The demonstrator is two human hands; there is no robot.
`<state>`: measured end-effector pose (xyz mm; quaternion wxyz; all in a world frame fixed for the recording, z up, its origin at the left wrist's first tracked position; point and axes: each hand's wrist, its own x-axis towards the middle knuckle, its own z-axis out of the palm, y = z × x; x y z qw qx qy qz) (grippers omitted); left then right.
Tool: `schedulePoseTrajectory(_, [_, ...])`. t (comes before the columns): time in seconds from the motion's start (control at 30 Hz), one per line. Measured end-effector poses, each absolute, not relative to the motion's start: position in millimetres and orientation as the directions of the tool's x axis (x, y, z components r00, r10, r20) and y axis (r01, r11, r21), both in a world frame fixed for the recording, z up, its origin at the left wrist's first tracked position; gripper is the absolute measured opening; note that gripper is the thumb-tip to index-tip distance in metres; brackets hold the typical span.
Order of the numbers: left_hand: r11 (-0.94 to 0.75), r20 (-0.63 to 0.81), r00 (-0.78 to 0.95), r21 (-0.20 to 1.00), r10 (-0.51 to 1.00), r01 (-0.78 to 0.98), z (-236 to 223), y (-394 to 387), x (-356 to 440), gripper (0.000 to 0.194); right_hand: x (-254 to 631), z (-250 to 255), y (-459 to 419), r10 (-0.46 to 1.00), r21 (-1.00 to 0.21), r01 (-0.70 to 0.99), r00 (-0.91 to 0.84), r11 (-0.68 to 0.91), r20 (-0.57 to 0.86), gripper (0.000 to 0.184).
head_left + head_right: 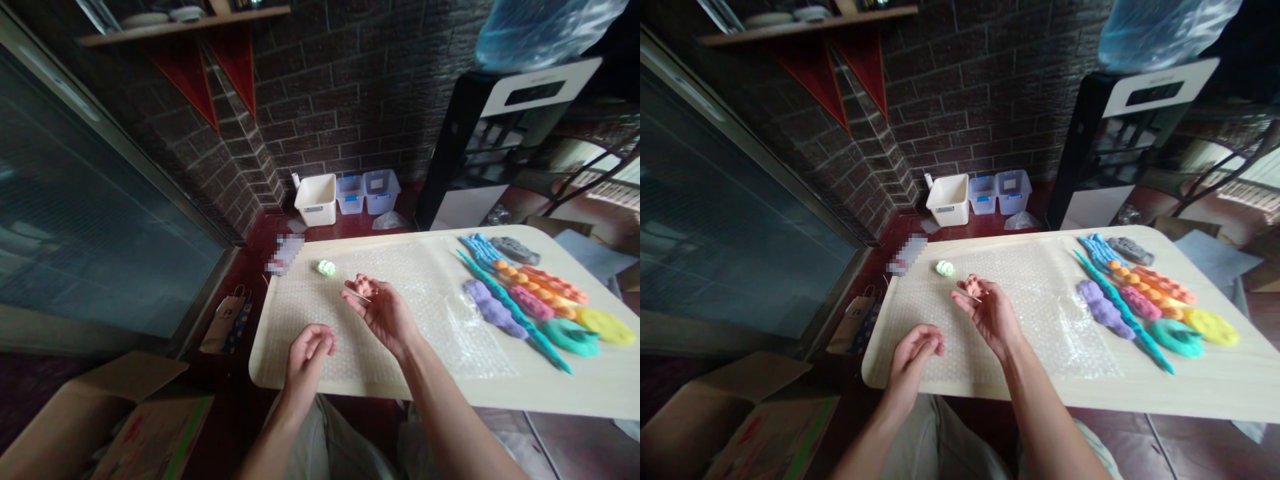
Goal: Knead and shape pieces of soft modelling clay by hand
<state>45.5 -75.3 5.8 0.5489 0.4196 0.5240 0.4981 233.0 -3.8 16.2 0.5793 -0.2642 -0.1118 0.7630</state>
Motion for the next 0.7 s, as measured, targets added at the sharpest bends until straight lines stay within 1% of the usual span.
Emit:
schedulePoseTrajectory(0.03, [0.158,-0.163,-0.047,0.982,0.985,-0.102,5.8,-75.7,44.2,0.032,232.7,16.0,-3.6,0.944,-0.494,-0.812,-0.203,-0.312,-0.261,0.015])
schedulePoseTrajectory(0.17, [0.166,-0.17,-0.046,0.982,0.984,-0.091,5.3,-78.6,37.2,0.032,232.3,13.5,-2.3,0.942,-0.546,-0.771,-0.224,-0.329,-0.251,0.033])
schedulePoseTrajectory(0.3, [0.167,-0.171,-0.048,0.983,0.984,-0.071,4.4,-83.1,29.5,0.035,232.8,13.1,-1.0,0.947,-0.553,-0.775,-0.187,-0.305,-0.26,0.047])
schedulePoseTrajectory(0.37, [0.165,-0.168,-0.049,0.985,0.985,-0.059,3.5,-85.8,26.0,0.036,232.7,13.9,-0.7,0.952,-0.547,-0.788,-0.164,-0.284,-0.258,0.05])
schedulePoseTrajectory(0.5, [0.172,-0.172,-0.034,0.985,0.984,-0.028,0.8,-89.2,19.5,0.036,232.0,13.2,0.6,0.951,-0.552,-0.792,-0.115,-0.261,-0.286,0.048])
schedulePoseTrajectory(0.57, [0.174,-0.174,0.003,0.985,0.985,0.011,-1.6,-86.4,16.1,0.035,231.7,9.9,2.5,0.947,-0.56,-0.788,-0.088,-0.255,-0.308,0.045])
schedulePoseTrajectory(0.63, [0.149,-0.157,0.069,0.983,0.985,0.105,-5.4,-77.9,12.8,0.033,231.7,4.9,5.3,0.943,-0.571,-0.785,-0.049,-0.241,-0.33,0.04])
schedulePoseTrajectory(0.7, [0.041,-0.088,0.156,0.959,0.984,0.279,-10.4,-63.1,10.7,0.029,231.7,-0.1,8.2,0.934,-0.587,-0.779,0.004,-0.221,-0.356,0.032])
